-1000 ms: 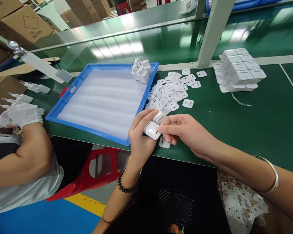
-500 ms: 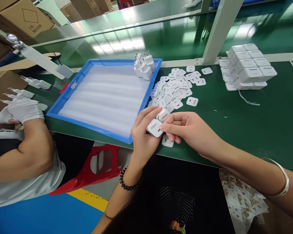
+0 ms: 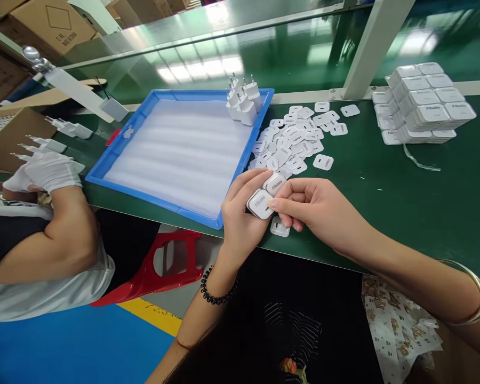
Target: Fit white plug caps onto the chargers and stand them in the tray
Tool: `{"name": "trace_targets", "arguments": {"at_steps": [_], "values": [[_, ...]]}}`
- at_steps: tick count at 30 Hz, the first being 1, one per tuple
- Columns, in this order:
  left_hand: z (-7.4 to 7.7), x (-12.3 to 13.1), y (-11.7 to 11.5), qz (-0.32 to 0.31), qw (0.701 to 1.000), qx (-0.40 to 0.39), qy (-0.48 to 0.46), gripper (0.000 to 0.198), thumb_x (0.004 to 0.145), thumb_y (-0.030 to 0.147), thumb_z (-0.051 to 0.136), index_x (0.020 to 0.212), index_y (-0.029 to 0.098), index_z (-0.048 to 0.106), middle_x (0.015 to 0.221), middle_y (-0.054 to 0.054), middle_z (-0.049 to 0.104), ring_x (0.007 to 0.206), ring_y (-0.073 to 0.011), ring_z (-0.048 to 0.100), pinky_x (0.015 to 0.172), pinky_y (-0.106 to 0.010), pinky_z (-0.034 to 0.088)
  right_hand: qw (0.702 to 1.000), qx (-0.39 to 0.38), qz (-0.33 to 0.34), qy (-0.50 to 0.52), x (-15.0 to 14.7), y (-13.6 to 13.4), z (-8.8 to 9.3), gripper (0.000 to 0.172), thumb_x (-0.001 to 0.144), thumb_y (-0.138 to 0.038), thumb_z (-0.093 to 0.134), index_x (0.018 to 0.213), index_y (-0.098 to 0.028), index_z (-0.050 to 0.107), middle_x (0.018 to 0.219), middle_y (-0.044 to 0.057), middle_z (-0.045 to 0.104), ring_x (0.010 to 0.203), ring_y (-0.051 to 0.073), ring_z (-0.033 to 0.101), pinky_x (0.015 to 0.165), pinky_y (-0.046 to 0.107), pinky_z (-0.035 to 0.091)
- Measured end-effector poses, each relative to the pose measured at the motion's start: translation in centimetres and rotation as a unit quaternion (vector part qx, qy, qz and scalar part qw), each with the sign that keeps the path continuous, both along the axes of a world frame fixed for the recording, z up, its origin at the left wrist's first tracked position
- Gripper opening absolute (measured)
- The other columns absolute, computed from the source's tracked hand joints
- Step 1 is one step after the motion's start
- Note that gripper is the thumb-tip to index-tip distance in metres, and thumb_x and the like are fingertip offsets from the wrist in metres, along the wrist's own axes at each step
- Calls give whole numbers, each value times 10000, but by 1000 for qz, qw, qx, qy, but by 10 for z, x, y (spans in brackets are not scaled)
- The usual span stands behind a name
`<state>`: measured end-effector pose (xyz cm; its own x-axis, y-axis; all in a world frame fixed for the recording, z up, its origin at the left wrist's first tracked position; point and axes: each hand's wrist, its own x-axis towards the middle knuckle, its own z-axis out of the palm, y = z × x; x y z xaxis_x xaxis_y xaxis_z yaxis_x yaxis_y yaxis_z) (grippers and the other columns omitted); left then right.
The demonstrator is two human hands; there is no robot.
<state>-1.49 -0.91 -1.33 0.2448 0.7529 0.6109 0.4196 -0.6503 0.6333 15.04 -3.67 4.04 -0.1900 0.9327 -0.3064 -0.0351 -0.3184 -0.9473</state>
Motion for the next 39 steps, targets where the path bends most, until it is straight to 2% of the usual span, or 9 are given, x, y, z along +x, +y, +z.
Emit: {"name": "trace_targets", "arguments": {"at_steps": [9, 19, 25, 33, 39], "values": [[1, 0, 0, 0, 1000, 0, 11, 265, 956, 200, 614, 1217, 203, 664, 1277, -91, 697, 1169, -215, 687, 991, -350, 600, 1000, 9, -1, -25, -2, -1, 1, 364, 797, -495, 832, 689, -189, 667, 586, -17, 574, 525, 95, 469, 528, 272, 398], [-1, 1, -2, 4, 1000, 15, -2, 277, 945, 163, 631, 1218, 198, 665, 1284, -92, 689, 1171, -198, 681, 1004, -327, 593, 1000, -5, -26, 16, -5, -2, 1, 377, 799, -466, 841, 650, -181, 645, 554, -27, 543, 503, 83, 437, 509, 272, 352], [-2, 0, -3, 8, 1000, 19, 17, 268, 968, 209, 611, 1232, 213, 657, 1303, -90, 682, 1172, -203, 683, 1006, -340, 598, 1000, 4, -29, 5, -6, -4, 0, 367, 813, -459, 833, 665, -184, 639, 557, -26, 554, 504, 85, 455, 508, 271, 353], [-2, 3, -1, -7, 1000, 18, -15, 259, 942, 205, 644, 1199, 190, 671, 1235, -82, 711, 1140, -191, 693, 997, -320, 598, 991, 95, -22, -96, -8, -5, 7, 450, 821, -501, 811, 595, -205, 557, 480, -39, 485, 443, 80, 414, 446, 270, 299], [-2, 3, -1, -13, 1000, 10, -20, 263, 940, 232, 661, 1198, 179, 672, 1226, -85, 710, 1133, -189, 692, 981, -315, 602, 969, 167, -21, -182, -8, -6, 2, 367, 872, -339, 750, 608, -205, 533, 503, -48, 464, 458, 89, 394, 456, 271, 302]]}}
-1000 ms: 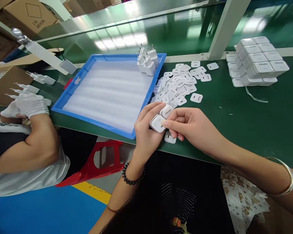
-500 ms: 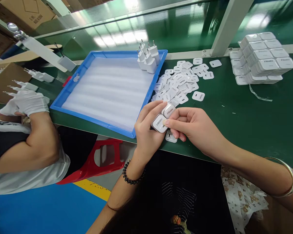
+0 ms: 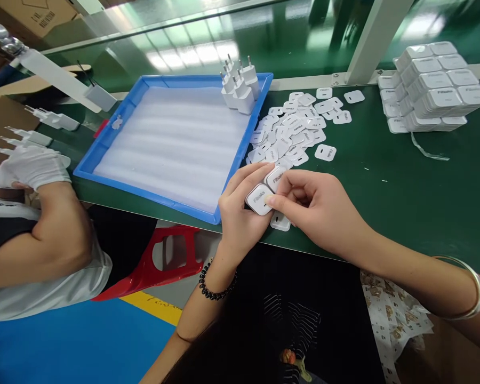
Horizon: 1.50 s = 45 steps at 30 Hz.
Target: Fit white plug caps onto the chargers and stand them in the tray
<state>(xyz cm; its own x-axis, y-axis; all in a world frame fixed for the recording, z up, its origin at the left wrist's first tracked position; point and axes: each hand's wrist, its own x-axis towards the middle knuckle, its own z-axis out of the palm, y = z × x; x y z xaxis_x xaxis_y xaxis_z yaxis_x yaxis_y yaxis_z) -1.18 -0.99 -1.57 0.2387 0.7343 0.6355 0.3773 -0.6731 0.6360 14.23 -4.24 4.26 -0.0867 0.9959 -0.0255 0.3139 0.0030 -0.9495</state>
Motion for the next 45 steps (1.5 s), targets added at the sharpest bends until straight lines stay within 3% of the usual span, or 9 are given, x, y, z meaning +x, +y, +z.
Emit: {"name": "trace_targets", "arguments": {"at_steps": [5, 9, 14, 17, 23, 28, 35, 40, 45], "values": [[1, -2, 0, -16, 999, -30, -12, 273, 928, 257, 679, 1193, 193, 687, 1236, -76, 711, 1142, -202, 691, 1000, -338, 587, 994, 62, -15, -90, 0, -4, -6, 332, 877, -260, 711, 614, -213, 514, 537, -34, 489, 501, 110, 381, 486, 291, 282], [2, -4, 3, -47, 995, -71, -48, 292, 880, 238, 730, 1168, 194, 712, 1206, -69, 732, 1119, -203, 697, 983, -343, 584, 982, 120, -59, -132, -1, -4, -9, 394, 815, -266, 778, 617, -233, 440, 526, -49, 397, 504, 122, 358, 498, 307, 274], [2, -4, 6, -103, 977, -134, -130, 314, 810, 239, 807, 1114, 193, 743, 1152, -69, 762, 1070, -209, 714, 940, -346, 590, 973, 187, -94, -97, 0, 1, -15, 306, 765, -326, 817, 888, -259, 545, 895, 29, 579, 851, 234, 560, 772, 401, 474], [4, -4, 4, -128, 962, -179, -164, 328, 777, 284, 855, 1076, 196, 753, 1129, -66, 770, 1038, -209, 723, 916, -342, 590, 993, 112, -30, 35, 2, 4, -17, 298, 830, -332, 758, 1081, -284, 606, 1137, 52, 628, 1094, 272, 609, 909, 428, 527], [8, -5, 0, -137, 942, -235, -196, 371, 718, 313, 911, 1027, 181, 754, 1079, -65, 770, 1002, -206, 727, 869, -326, 587, 984, -21, 13, 175, 1, 3, -13, 207, 912, -360, 698, 1111, -305, 690, 1109, 28, 684, 1012, 233, 659, 809, 358, 586], [6, -6, 2, -153, 947, -210, -189, 381, 720, 300, 911, 1051, 190, 755, 1095, -65, 768, 1025, -208, 724, 885, -335, 587, 984, -24, 18, 173, 1, 2, -12, 192, 924, -366, 682, 1104, -297, 686, 1087, 32, 684, 980, 234, 655, 788, 361, 581], [2, -5, 3, -142, 960, -171, -167, 357, 747, 339, 890, 1056, 210, 766, 1129, -68, 766, 1030, -210, 723, 873, -354, 594, 997, 49, 49, 32, -1, -4, -16, 495, 834, -343, 784, 1279, -301, 570, 1231, 54, 616, 1094, 269, 609, 894, 404, 545], [3, -4, 1, -128, 974, -124, -141, 367, 778, 341, 868, 1104, 220, 751, 1158, -70, 756, 1044, -211, 721, 877, -355, 597, 998, 65, 22, 12, -6, -5, -17, 618, 740, -397, 865, 1255, -262, 553, 1226, 72, 626, 1059, 273, 624, 809, 371, 562], [1, -2, 2, -115, 984, -75, -118, 342, 816, 346, 831, 1116, 211, 737, 1141, -74, 741, 990, -196, 714, 831, -337, 598, 997, 76, 3, 21, -8, -4, -15, 493, 746, -352, 855, 1136, -252, 569, 1086, 47, 659, 933, 239, 644, 740, 348, 549]]}}
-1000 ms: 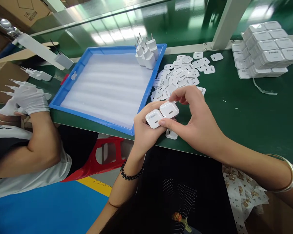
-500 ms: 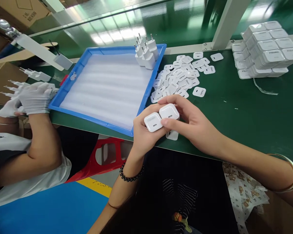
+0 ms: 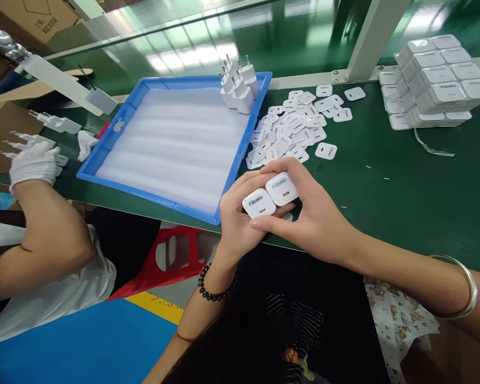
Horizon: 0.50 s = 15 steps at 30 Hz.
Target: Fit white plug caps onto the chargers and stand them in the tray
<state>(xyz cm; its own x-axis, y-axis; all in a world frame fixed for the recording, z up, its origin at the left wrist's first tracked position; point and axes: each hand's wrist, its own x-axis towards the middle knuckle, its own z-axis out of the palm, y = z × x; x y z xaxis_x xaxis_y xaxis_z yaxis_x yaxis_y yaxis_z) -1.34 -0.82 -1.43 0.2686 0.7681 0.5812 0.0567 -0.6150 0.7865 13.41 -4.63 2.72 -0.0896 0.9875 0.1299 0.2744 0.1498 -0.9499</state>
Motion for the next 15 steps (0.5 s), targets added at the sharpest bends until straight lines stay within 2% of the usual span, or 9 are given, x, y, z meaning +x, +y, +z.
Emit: {"name": "trace_targets", "arguments": {"at_steps": [4, 7, 10, 15], "values": [[-2, 1, 1, 7, 999, 34, 18, 283, 881, 323, 742, 1144, 221, 720, 1135, -73, 731, 974, -201, 708, 814, -354, 600, 999, -2, -17, 35, -1, -1, 3, 373, 795, -314, 812, 1076, -269, 569, 1026, 23, 651, 895, 215, 632, 709, 331, 531], [-2, 1, 0, 8, 999, 39, 32, 275, 903, 286, 695, 1171, 233, 716, 1143, -71, 726, 985, -203, 701, 824, -361, 598, 999, 11, -23, 25, -2, 0, 4, 314, 816, -277, 784, 1038, -270, 564, 996, 19, 643, 882, 210, 626, 710, 331, 526], [-1, 0, -1, 8, 999, 25, 27, 295, 898, 323, 722, 1182, 242, 718, 1126, -66, 720, 971, -200, 694, 819, -360, 594, 1000, 24, -14, 12, -1, 1, 3, 380, 779, -279, 817, 1055, -266, 556, 1014, 31, 636, 907, 225, 626, 723, 342, 533], [3, -2, 0, -6, 1000, 2, -3, 340, 836, 384, 811, 1137, 245, 735, 1126, -64, 728, 979, -203, 700, 819, -356, 595, 997, 13, 61, 38, 4, 5, 0, 509, 758, -298, 850, 1163, -288, 542, 1114, 40, 619, 968, 238, 632, 786, 356, 553]]}}
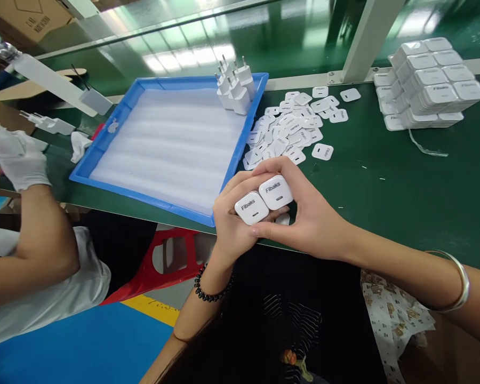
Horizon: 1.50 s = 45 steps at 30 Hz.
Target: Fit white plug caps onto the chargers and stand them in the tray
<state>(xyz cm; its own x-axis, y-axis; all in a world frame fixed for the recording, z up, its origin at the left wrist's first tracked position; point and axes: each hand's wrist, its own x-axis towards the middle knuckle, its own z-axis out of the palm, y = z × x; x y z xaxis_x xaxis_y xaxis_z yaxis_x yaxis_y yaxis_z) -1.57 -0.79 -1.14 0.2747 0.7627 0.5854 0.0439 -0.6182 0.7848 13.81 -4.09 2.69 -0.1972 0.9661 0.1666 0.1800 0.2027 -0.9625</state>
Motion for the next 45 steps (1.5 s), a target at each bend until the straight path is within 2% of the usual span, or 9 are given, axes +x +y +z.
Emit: {"name": "trace_targets", "arguments": {"at_steps": [4, 9, 16, 21, 25, 31, 35, 41, 45], "values": [[2, -2, 2, -12, 1000, -6, -14, 274, 848, 331, 800, 1101, 239, 745, 1125, -56, 728, 990, -192, 703, 814, -336, 595, 1000, -6, 22, 10, 4, 0, 1, 435, 844, -305, 785, 1223, -304, 571, 1179, 42, 646, 1052, 249, 638, 838, 361, 562], [1, -3, 2, -22, 1000, 1, 2, 243, 879, 346, 757, 1098, 240, 749, 1130, -62, 726, 997, -203, 706, 815, -350, 598, 996, -60, 33, 49, 7, -3, 1, 340, 907, -341, 720, 1233, -333, 624, 1295, 25, 656, 1164, 273, 629, 919, 403, 564], [0, -1, 2, -6, 999, 17, 28, 242, 886, 319, 745, 1112, 233, 742, 1148, -67, 728, 985, -205, 707, 822, -359, 601, 995, -59, -63, 46, -1, -5, 2, 234, 857, -389, 753, 1055, -298, 667, 1103, 42, 695, 1067, 292, 650, 807, 412, 577], [1, 1, 2, -25, 999, 2, 23, 285, 860, 352, 785, 1103, 208, 751, 1102, -70, 742, 965, -196, 711, 817, -337, 596, 992, -75, -89, 47, -3, -4, 1, 164, 860, -401, 747, 927, -280, 658, 1000, 32, 688, 912, 246, 650, 699, 366, 558], [0, 1, 2, -53, 998, -39, 16, 342, 834, 383, 815, 1119, 203, 753, 1097, -71, 737, 976, -190, 712, 820, -326, 596, 990, -107, -65, 69, 2, 0, 0, 167, 889, -414, 725, 925, -269, 651, 942, 14, 674, 803, 199, 633, 679, 338, 550], [-2, -1, 3, -45, 997, -62, 23, 388, 800, 425, 838, 1118, 219, 753, 1115, -63, 730, 983, -193, 701, 812, -329, 589, 992, -107, 5, 65, 8, 6, 2, 218, 869, -355, 732, 1077, -301, 699, 1146, 10, 706, 1036, 247, 666, 862, 377, 570], [-1, -2, 2, -42, 995, -87, 24, 373, 787, 388, 851, 1105, 216, 756, 1125, -63, 725, 990, -196, 693, 825, -330, 584, 992, -104, 9, 67, 9, 6, 2, 216, 880, -347, 714, 1092, -306, 704, 1163, 6, 710, 1064, 249, 668, 901, 389, 571], [-2, -2, 1, -49, 996, -76, 5, 313, 812, 259, 783, 1119, 202, 758, 1080, -57, 709, 939, -175, 683, 774, -293, 578, 996, -85, 0, 25, 7, 6, 3, 397, 707, -281, 854, 1062, -296, 677, 1090, 1, 722, 947, 246, 679, 790, 378, 587], [-1, 0, -4, -29, 997, -60, 34, 303, 814, 190, 716, 1113, 206, 765, 1071, -56, 713, 924, -174, 681, 779, -303, 578, 997, -69, -40, 16, 1, 4, 3, 354, 677, -270, 869, 948, -273, 643, 932, 1, 696, 808, 222, 648, 666, 356, 554]]}}
